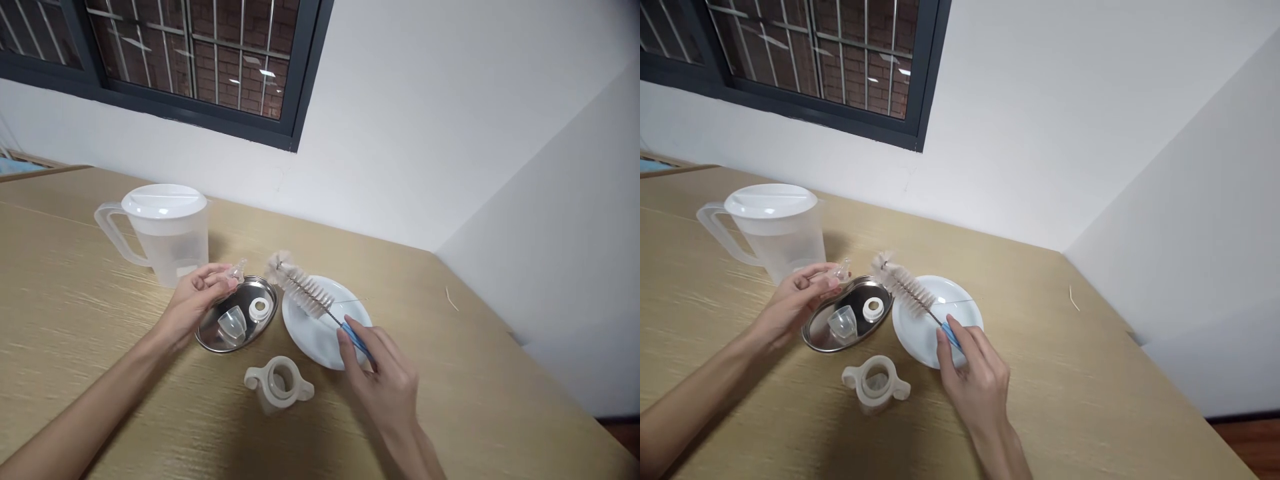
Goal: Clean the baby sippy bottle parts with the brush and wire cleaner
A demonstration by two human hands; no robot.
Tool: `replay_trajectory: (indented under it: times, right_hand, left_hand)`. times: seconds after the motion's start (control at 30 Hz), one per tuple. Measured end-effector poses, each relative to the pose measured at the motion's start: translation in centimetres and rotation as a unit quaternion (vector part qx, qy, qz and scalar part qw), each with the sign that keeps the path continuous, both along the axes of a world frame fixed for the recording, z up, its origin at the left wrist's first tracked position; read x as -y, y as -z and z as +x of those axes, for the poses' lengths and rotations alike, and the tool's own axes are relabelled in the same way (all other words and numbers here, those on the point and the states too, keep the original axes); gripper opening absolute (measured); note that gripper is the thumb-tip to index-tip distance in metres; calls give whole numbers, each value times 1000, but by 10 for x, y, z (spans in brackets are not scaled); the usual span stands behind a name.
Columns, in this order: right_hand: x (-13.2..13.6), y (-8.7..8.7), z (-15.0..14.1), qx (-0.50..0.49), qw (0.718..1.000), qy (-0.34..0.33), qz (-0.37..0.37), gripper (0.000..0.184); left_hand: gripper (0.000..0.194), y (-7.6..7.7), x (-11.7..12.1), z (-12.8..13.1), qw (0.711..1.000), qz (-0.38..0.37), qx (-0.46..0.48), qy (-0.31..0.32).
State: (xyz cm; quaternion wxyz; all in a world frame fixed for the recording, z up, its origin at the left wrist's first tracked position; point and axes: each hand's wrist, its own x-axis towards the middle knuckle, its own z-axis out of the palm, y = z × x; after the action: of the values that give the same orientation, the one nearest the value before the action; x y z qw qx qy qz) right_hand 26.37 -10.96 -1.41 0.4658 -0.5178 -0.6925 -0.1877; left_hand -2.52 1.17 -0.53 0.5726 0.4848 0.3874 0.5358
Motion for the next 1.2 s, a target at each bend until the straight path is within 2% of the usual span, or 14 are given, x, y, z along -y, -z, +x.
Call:
replay_trajectory:
  times: [0.13,0.33,0.43,0.63,0.93,1.07,1.2]
  right_hand:
    - [0,-1,-1,2,1000,-10,-3,23]
    - [2,-1,-1,-5,1000,-19,-3,26]
    - [3,-1,-1,-2,1000,-23,3,26]
    - [3,1,-1,-13,999,-36,2,29]
    - [5,0,-6,11,999,-38,28,33]
    - [2,1,-4,71,997,0,42,35]
    - [1,2,-2,84,994,37,54,33]
  left_hand:
    - [27,1,0,0,995,-56,56,59]
    - [19,4,-2,0,992,-75,77,62]
    - [17,4,-1,0,992,-73,77,73]
    - [25,3,2,5,987,-83,109,89]
    - [23,9,5,11,985,-116,113,65]
    - [14,8,4,10,984,-121,121,49]
    - [16,5,4,9,986,-117,115,43]
